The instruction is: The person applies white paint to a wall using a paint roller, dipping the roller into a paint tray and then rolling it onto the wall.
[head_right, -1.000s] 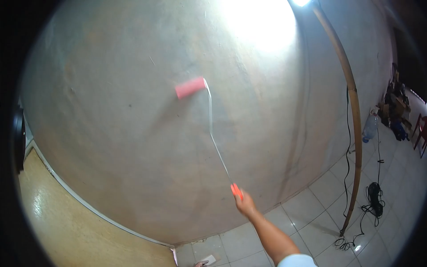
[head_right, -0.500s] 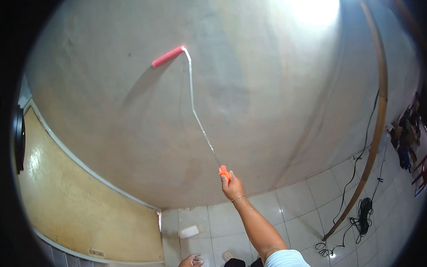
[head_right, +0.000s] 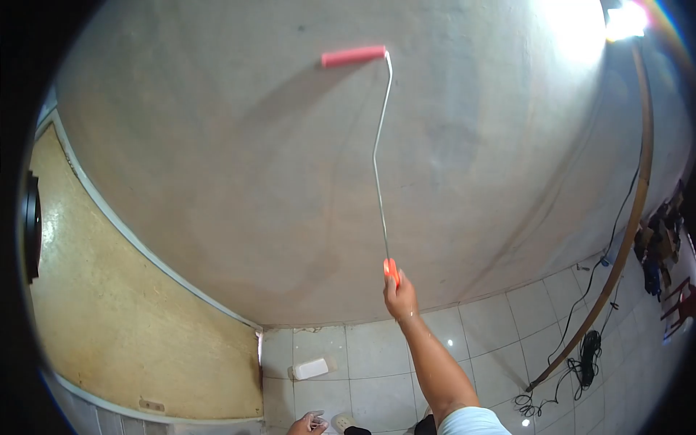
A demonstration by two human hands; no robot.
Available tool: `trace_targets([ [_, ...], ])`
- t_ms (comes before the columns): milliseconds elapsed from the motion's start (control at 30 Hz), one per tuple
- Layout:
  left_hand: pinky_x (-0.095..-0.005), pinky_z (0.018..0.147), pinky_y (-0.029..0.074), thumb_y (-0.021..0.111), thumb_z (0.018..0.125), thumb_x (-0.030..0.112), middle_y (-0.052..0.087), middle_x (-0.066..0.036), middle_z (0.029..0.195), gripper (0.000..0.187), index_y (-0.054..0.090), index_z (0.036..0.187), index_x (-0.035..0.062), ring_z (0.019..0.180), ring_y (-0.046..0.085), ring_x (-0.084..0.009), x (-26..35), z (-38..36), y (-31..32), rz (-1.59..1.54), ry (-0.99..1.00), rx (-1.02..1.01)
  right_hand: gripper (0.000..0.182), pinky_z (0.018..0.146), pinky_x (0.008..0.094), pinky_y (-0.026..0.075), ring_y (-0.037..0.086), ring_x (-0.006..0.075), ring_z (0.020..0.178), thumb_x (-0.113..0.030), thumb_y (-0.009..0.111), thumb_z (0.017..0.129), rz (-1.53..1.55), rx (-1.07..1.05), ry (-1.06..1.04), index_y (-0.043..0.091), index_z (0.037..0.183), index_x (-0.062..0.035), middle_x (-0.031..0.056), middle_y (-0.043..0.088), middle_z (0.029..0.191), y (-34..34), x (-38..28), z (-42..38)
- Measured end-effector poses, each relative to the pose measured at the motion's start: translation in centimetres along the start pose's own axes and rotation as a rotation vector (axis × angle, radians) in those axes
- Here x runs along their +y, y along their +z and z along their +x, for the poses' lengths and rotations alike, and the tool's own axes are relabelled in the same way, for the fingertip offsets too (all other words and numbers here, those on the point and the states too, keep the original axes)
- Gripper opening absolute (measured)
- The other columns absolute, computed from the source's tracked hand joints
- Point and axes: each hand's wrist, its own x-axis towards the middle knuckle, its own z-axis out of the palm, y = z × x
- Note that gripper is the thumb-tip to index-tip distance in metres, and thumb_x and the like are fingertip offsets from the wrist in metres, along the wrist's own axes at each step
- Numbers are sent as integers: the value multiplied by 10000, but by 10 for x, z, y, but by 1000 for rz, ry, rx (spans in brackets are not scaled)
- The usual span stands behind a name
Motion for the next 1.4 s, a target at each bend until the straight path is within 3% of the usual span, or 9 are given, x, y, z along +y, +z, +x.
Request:
trace_targets([
  [200,-359,802,507,670,858,179,637,-132,969,519,468,1327,92,884,623,-249,-80,48,-70,37,115,-101,270,628,363,469,560,198,657,-256,479,933,-202,73,178,575,927,-3,95,564,682,28,155,-120],
  [267,-360,797,507,677,850,191,641,-130,941,520,477,1317,81,878,625,-252,-117,71,-86,68,171,-79,275,463,286,439,521,119,478,-276,417,962,-299,84,247,543,943,-32,28,528,580,25,205,-196],
  [367,-363,760,504,678,832,200,643,-137,901,489,514,1270,54,839,622,-242,-135,84,-106,97,101,-96,271,489,306,452,536,141,508,-279,438,962,-52,43,532,538,877,-43,54,528,605,41,165,-207],
  [633,-371,785,505,652,856,174,640,-140,971,462,502,1279,67,892,621,-273,-116,138,-79,44,193,-334,274,433,265,390,481,109,452,-273,382,988,-2,58,53,468,853,-51,24,481,554,83,-3,-30],
  [767,-375,800,507,659,858,191,641,-140,996,474,497,1288,72,906,622,-276,-120,173,-47,-30,241,-348,334,458,269,417,503,103,486,-285,391,985,-172,21,161,551,1095,-13,18,494,574,92,121,-111],
  [933,-363,861,494,674,859,229,640,-120,1078,517,482,1320,97,990,613,-254,-188,222,-3,-79,79,-412,229,463,236,398,466,88,487,-278,476,965,-84,127,326,525,916,-59,-1,488,581,79,271,-283],
  [1033,-343,826,500,611,892,378,660,-149,1012,544,488,1290,27,950,645,-261,-253,258,24,-50,89,-408,269,457,278,418,493,122,480,-314,546,934,-243,0,313,541,877,-51,28,509,575,54,286,-332],
  [1200,-389,884,479,592,877,434,648,-190,1082,531,545,1233,44,999,623,-332,-361,320,82,2,-1,-381,462,565,437,493,609,413,619,-484,624,839,-824,-574,373,609,908,-28,184,633,690,32,324,-283],
  [1400,-335,797,489,609,881,398,664,-138,1002,418,604,1101,43,910,630,-232,-414,394,104,-13,-106,-779,635,724,459,514,651,383,798,-628,565,818,-1193,-1169,330,566,1047,-35,203,664,822,89,413,-210],
])
